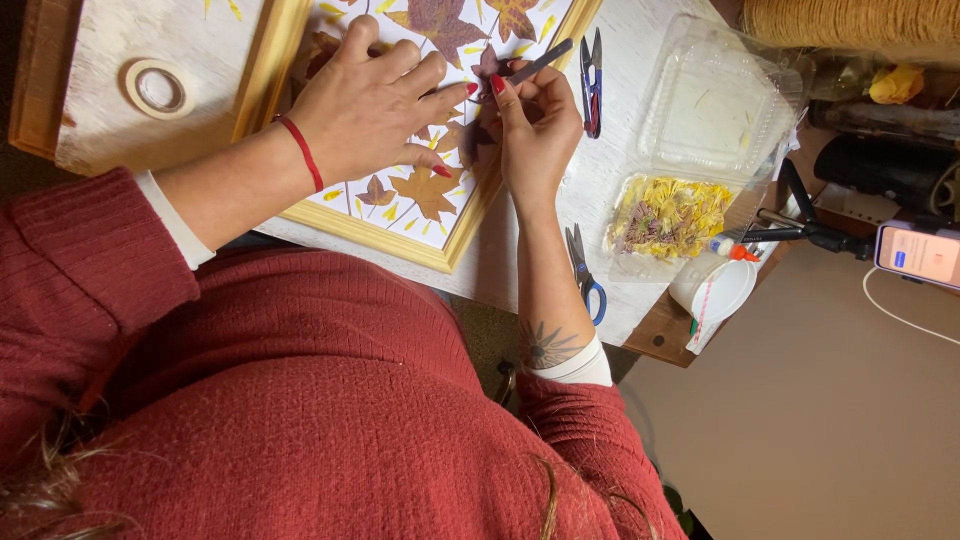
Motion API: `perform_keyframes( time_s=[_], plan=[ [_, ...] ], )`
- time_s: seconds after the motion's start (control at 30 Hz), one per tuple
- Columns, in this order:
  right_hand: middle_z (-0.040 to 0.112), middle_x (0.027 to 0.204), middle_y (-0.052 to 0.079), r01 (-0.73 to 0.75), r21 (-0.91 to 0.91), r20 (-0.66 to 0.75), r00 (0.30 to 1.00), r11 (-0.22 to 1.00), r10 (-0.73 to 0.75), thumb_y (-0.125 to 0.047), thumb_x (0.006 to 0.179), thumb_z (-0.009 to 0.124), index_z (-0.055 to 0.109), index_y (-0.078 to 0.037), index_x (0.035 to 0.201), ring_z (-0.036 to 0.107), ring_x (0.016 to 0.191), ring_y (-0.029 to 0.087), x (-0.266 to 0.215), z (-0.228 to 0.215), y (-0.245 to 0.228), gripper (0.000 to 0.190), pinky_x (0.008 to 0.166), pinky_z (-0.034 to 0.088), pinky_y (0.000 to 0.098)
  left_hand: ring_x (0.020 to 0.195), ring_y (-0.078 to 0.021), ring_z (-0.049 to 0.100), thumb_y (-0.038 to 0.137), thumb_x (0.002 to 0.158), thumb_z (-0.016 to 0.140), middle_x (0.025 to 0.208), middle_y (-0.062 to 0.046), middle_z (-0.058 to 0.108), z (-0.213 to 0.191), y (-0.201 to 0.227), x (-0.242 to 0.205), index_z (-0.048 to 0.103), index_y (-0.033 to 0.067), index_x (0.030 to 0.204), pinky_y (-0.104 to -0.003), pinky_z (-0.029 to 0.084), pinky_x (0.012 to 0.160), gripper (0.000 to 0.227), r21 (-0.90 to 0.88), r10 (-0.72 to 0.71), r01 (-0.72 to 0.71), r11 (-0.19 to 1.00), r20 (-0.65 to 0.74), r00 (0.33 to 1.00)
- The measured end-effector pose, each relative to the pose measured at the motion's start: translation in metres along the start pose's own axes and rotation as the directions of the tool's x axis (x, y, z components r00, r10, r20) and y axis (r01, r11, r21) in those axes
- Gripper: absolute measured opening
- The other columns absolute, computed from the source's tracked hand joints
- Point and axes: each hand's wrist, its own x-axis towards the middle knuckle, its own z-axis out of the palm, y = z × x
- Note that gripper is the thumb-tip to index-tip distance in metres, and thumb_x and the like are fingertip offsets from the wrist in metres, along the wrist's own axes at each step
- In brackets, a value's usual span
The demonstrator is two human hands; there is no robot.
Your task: Arrange and secure autumn leaves inside a picture frame using tape and tweezers.
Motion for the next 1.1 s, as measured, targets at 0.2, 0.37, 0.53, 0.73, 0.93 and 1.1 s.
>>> perform_keyframes(
  time_s=[0.2,0.37,0.53,0.73,0.93,1.1],
  plan=[
    [0.069,0.085,0.000,-0.043,0.040,-0.002,0.999,0.998,0.043,0.001,0.098,0.072,0.065,0.002,0.111,0.063,0.070,0.004,0.000,0.003,-0.008,0.015,0.058,0.052,0.0189,0.115,-0.0156,0.050,0.081,0.085,0.056,0.122,0.004,0.057,0.005,0.002,0.000,0.064,0.0298,0.150,-0.048,0.034,0.104,0.083,0.034,0.007,-0.008,0.999,0.025,1.000],
    [0.072,0.090,0.002,0.003,0.017,0.042,0.999,1.000,-0.003,0.003,0.099,0.070,0.065,0.002,0.113,0.069,0.077,0.008,-0.001,-0.010,-0.004,0.016,0.067,0.059,0.0222,0.115,-0.0154,0.049,0.083,0.086,0.052,0.122,0.005,0.057,0.003,0.001,0.001,0.064,0.0300,0.149,-0.050,0.033,0.104,0.083,0.050,0.012,-0.014,0.999,0.041,0.999],
    [0.074,0.100,0.006,0.036,0.046,0.039,0.999,0.998,-0.038,0.007,0.098,0.069,0.064,0.004,0.111,0.075,0.086,0.014,-0.010,-0.042,-0.003,0.014,0.074,0.066,0.0295,0.116,-0.0171,0.049,0.084,0.089,0.052,0.125,0.003,0.057,0.010,0.001,0.000,0.065,0.0285,0.149,-0.050,0.032,0.104,0.083,0.004,0.002,-0.002,1.000,0.026,1.000],
    [0.070,0.091,0.005,-0.120,0.126,-0.008,0.992,0.985,0.122,0.003,0.101,0.071,0.064,0.004,0.118,0.069,0.079,0.012,-0.027,-0.061,-0.016,0.018,0.065,0.059,0.0271,0.126,-0.0211,0.048,0.081,0.091,0.056,0.129,0.000,0.058,0.014,-0.003,0.002,0.066,0.0280,0.146,-0.054,0.030,0.108,0.077,-0.093,-0.028,0.028,0.995,0.000,1.000],
    [0.072,0.094,0.006,-0.125,0.176,-0.013,0.992,0.976,0.129,0.001,0.099,0.070,0.062,0.003,0.124,0.070,0.080,0.012,-0.034,-0.063,-0.009,0.026,0.065,0.061,0.0272,0.130,-0.0207,0.048,0.084,0.089,0.052,0.139,-0.002,0.060,0.020,-0.002,-0.003,0.065,0.0274,0.148,-0.058,0.026,0.115,0.083,-0.106,-0.016,0.019,0.994,0.027,1.000],
    [0.074,0.096,0.006,-0.143,0.129,-0.056,0.987,0.981,0.152,0.000,0.099,0.070,0.063,0.003,0.122,0.070,0.081,0.011,-0.035,-0.062,-0.008,0.024,0.063,0.059,0.0256,0.132,-0.0208,0.048,0.088,0.092,0.048,0.138,-0.003,0.060,0.018,-0.002,-0.004,0.064,0.0286,0.146,-0.059,0.024,0.117,0.082,-0.119,-0.009,0.011,0.993,0.018,1.000]
  ],
)
